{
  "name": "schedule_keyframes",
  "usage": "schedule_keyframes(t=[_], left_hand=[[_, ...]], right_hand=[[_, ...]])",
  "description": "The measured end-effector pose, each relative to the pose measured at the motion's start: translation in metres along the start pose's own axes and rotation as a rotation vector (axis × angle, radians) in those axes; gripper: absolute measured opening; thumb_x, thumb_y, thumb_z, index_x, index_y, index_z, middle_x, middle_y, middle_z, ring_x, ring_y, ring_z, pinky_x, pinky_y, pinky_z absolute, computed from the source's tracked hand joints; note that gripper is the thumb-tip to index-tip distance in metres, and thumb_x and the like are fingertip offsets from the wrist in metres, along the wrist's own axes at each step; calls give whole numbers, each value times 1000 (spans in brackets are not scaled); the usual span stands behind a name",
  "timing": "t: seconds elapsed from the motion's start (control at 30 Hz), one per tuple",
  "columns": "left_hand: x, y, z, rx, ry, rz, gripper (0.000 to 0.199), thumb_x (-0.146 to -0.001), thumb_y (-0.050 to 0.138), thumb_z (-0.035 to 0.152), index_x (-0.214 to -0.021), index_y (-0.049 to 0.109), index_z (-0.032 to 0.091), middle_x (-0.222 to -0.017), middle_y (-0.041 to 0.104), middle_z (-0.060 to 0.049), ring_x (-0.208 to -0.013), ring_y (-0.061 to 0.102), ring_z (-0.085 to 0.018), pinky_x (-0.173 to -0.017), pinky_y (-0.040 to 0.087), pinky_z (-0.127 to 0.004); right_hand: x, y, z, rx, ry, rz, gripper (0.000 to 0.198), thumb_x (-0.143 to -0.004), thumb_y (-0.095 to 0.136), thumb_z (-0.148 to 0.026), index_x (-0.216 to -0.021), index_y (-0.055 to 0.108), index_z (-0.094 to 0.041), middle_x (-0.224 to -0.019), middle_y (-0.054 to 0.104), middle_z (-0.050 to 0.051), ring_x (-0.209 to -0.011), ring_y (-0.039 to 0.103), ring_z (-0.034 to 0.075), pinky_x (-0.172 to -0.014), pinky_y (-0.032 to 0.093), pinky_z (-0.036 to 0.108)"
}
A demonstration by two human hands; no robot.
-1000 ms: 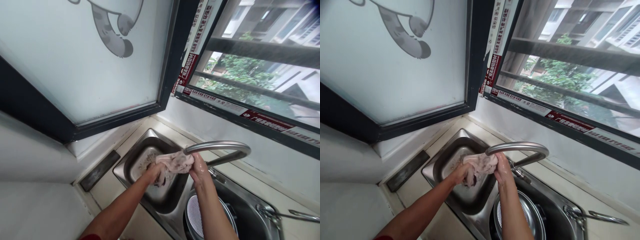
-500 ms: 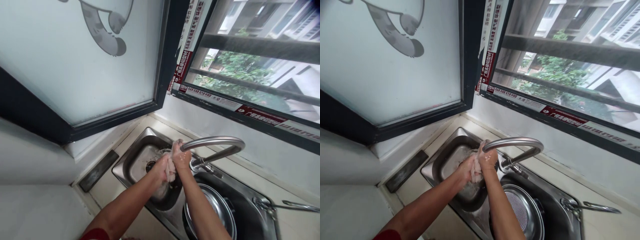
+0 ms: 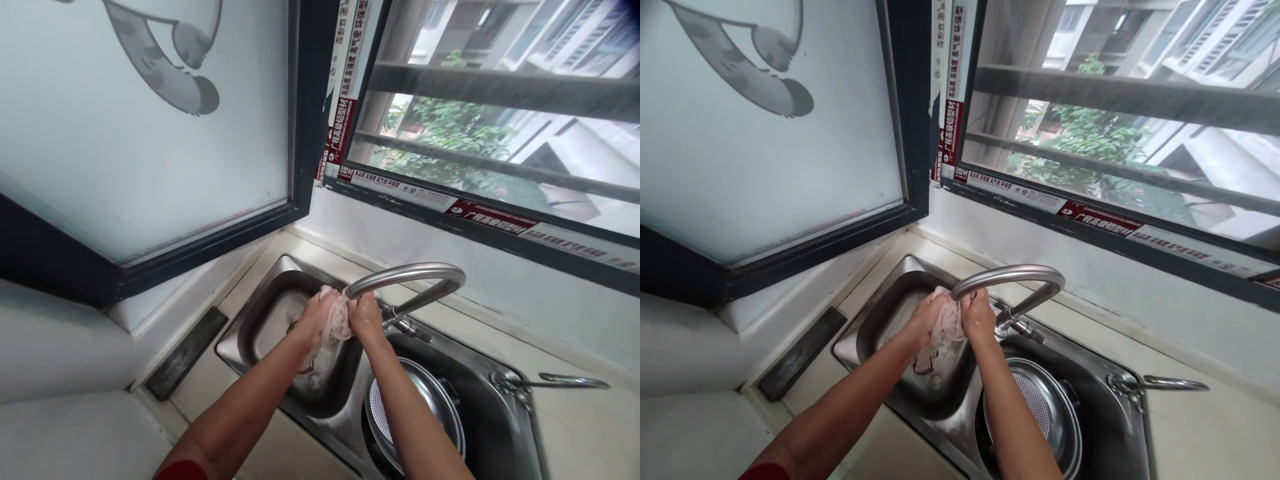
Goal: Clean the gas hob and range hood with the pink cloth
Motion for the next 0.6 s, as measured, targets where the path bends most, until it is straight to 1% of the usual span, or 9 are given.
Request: schedule_keyframes(t=[0.07,0.13,0.23,0.3,0.37,0.43,0.5,0.53,0.6], left_hand=[[2,1,14,-43,27,-4,29,-76,78,39,-91,65,18,-69,62,4,-60,54,-9,-56,45,-20],[6,8,25,-113,36,-62,33,-68,83,35,-88,64,17,-65,60,5,-55,51,-8,-52,41,-19],[13,25,33,-221,49,-209,34,-68,80,34,-92,63,16,-66,59,4,-54,52,-8,-53,41,-20],[16,31,38,-305,75,-257,28,-71,75,32,-91,63,16,-67,57,4,-56,51,-8,-54,40,-21],[17,32,46,-443,128,-264,21,-71,72,28,-85,65,15,-65,54,5,-56,47,-8,-53,37,-20],[16,28,57,-590,196,-274,16,-71,72,28,-77,66,15,-61,51,6,-56,43,-8,-53,33,-20],[10,18,68,-640,231,-290,19,-68,76,30,-71,67,14,-59,51,6,-59,44,-8,-55,33,-20],[5,9,71,-591,221,-283,23,-66,79,32,-71,68,13,-61,54,5,-61,47,-9,-57,34,-20],[-12,-18,73,-388,169,-207,33,-64,84,40,-72,68,12,-65,59,3,-65,51,-11,-61,39,-21]], right_hand=[[7,-2,13,-59,17,-46,44,-81,53,-44,-115,54,-16,-92,65,11,-84,63,26,-78,50,41],[19,-3,16,-135,8,-84,52,-82,50,-48,-124,48,-16,-103,67,12,-92,65,24,-81,52,39],[38,6,7,-381,-36,-232,57,-87,47,-53,-134,45,-20,-122,66,12,-108,64,22,-89,53,38],[48,15,-4,-550,-43,-380,66,-79,64,-53,-134,49,-21,-124,67,11,-112,64,23,-93,52,39],[53,23,-7,-611,23,-463,72,-64,80,-48,-126,57,-20,-115,71,10,-104,67,25,-91,53,38],[53,28,-7,-604,125,-471,64,-59,83,-47,-113,65,-17,-98,74,8,-90,69,25,-84,55,39],[50,28,-15,-575,163,-428,55,-60,81,-50,-101,69,-17,-88,75,7,-81,68,25,-79,56,39],[48,25,-22,-548,147,-392,52,-61,80,-51,-98,70,-17,-87,75,7,-81,68,26,-78,56,39],[43,17,-39,-484,83,-305,49,-62,78,-52,-97,71,-17,-92,75,8,-85,68,27,-79,56,39]])
Point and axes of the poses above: each hand's wrist, its own x-axis away from the middle knuckle, its own y-axis out of the palm, z = x × y, the point moved 9 cm from there along -x, towards the middle knuckle
